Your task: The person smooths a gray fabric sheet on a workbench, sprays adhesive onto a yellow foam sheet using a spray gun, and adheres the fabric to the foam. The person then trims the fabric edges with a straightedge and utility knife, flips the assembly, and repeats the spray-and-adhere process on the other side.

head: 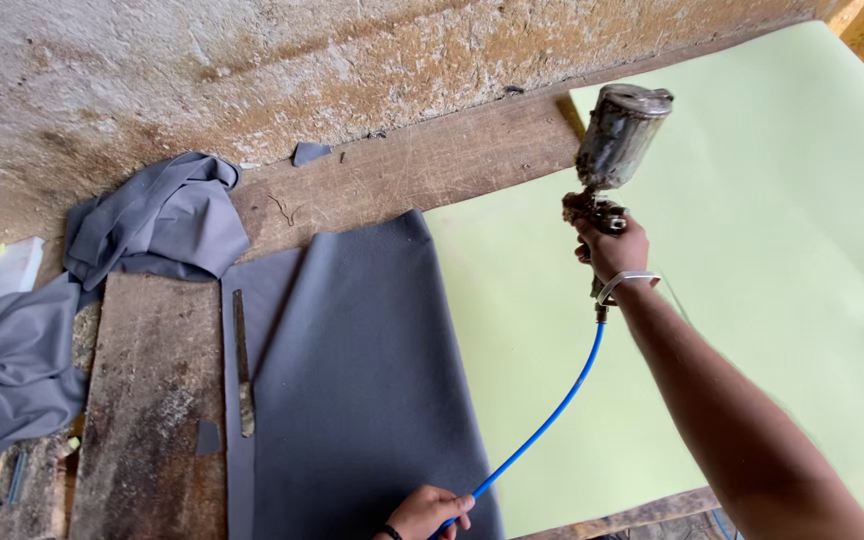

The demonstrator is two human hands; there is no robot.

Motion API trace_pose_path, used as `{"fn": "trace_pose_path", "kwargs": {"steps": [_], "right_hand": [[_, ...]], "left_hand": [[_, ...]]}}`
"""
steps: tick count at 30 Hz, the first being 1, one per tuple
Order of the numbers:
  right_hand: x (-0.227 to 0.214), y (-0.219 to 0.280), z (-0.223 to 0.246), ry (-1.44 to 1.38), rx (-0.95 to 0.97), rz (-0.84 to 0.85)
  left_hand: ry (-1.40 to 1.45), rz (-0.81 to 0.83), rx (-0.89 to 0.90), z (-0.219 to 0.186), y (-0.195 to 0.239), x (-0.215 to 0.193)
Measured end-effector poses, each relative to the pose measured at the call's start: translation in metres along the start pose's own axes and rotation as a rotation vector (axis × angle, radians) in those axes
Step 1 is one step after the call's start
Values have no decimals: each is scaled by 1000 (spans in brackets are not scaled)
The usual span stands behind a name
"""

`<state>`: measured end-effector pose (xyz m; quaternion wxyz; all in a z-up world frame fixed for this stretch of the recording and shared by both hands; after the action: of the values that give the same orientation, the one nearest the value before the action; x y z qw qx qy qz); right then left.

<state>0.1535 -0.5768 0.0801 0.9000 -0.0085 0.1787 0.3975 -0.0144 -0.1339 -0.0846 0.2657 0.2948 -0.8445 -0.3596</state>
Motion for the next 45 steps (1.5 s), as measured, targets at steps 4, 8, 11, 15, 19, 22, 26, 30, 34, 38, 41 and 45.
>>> {"fn": "trace_pose_path", "kwargs": {"steps": [4,8,11,15,19,22,26,30,34,38,41,45], "right_hand": [[-71,-41,-14,27,-45,-35],[-123,-46,-34,-17,-69,-23],[-165,-29,-61,38,-31,33],[-211,25,-118,67,38,142],[-261,100,-172,141,156,211],[-291,162,-205,204,228,249],[-296,206,-218,174,261,370],[-247,219,-200,88,287,650],[-189,226,-154,125,149,889],[-156,203,-99,-28,-42,678],[-168,184,-75,177,-108,473],[-180,177,-65,305,6,585]], "left_hand": [[43,-182,113,18,-26,49],[-74,-487,216,0,-30,99],[-193,-591,116,-22,-22,133],[-189,-635,173,-28,-2,175],[-178,-679,113,-23,8,205],[-216,-622,125,-13,11,220],[-249,-572,90,-6,12,231],[-220,-652,40,3,33,226],[-271,-697,-47,15,60,216],[-264,-800,-32,27,77,200],[-221,-853,72,31,77,199],[-96,-752,155,18,64,205]]}}
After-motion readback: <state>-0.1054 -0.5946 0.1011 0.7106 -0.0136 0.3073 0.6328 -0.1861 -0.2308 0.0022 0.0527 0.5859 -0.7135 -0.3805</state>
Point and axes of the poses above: each hand's wrist, its own y-axis away from the middle knuckle, its own x-axis out of the palm, z = x × y, the point moved 2 cm from there along -y, towards the middle knuckle, and after that the axes turned 12 degrees about y, right-handed, at the moved point
